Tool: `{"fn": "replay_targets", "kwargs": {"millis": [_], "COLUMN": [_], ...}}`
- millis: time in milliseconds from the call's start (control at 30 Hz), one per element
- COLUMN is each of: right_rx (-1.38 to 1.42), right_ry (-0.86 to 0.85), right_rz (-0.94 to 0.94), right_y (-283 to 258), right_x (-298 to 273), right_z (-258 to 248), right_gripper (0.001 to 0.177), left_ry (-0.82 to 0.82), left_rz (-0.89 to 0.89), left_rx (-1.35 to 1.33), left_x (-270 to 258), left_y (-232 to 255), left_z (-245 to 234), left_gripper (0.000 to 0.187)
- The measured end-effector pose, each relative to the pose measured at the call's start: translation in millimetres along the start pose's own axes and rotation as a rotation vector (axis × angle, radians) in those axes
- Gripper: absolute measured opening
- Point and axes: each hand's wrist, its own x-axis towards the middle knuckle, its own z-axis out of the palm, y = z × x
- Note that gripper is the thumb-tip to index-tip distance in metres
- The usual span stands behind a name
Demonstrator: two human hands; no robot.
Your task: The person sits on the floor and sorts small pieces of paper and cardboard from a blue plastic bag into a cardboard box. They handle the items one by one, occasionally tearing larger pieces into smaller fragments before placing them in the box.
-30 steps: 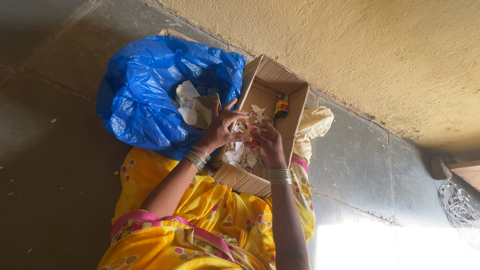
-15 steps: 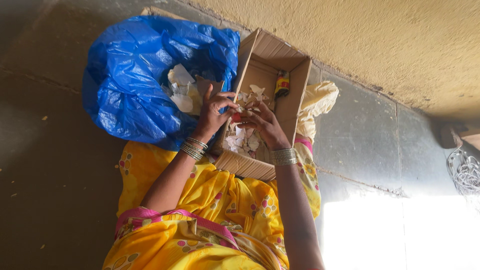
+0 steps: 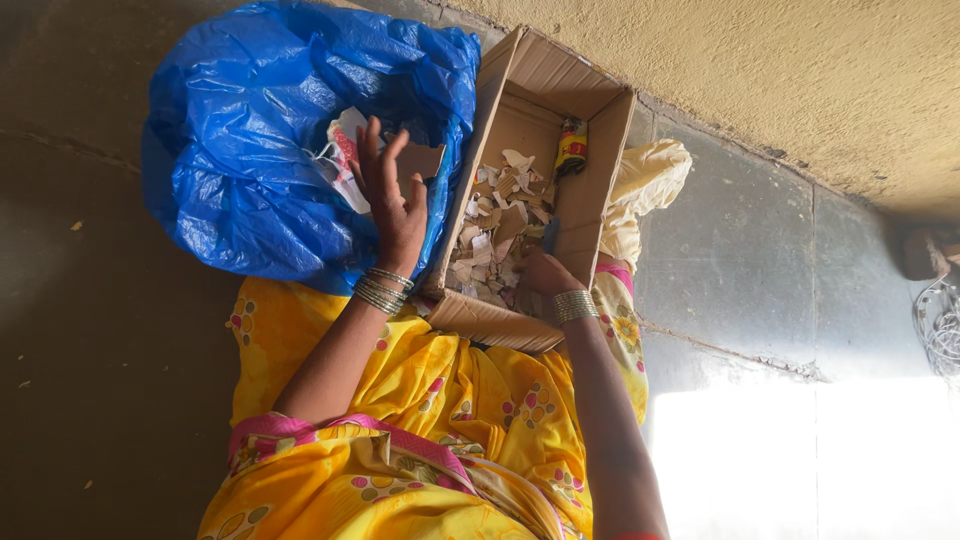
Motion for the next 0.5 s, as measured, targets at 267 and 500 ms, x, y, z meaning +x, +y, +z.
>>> {"fn": "replay_targets", "kwargs": {"millis": [267, 500], "right_rx": [0.182, 1.044], "right_ry": [0.151, 0.232], "right_rz": [0.242, -0.059], "right_y": [-53, -172], "right_x": [1, -12], "right_z": [-65, -157], "right_gripper": [0.028, 0.029], "left_ry": [-0.410, -0.624], "left_rz": [0.113, 0.255], "left_rx": [-0.072, -0.043], "left_x": [-4, -11], "left_y": [-20, -24], "left_z": [21, 29], "left_gripper": [0.016, 0.043]}}
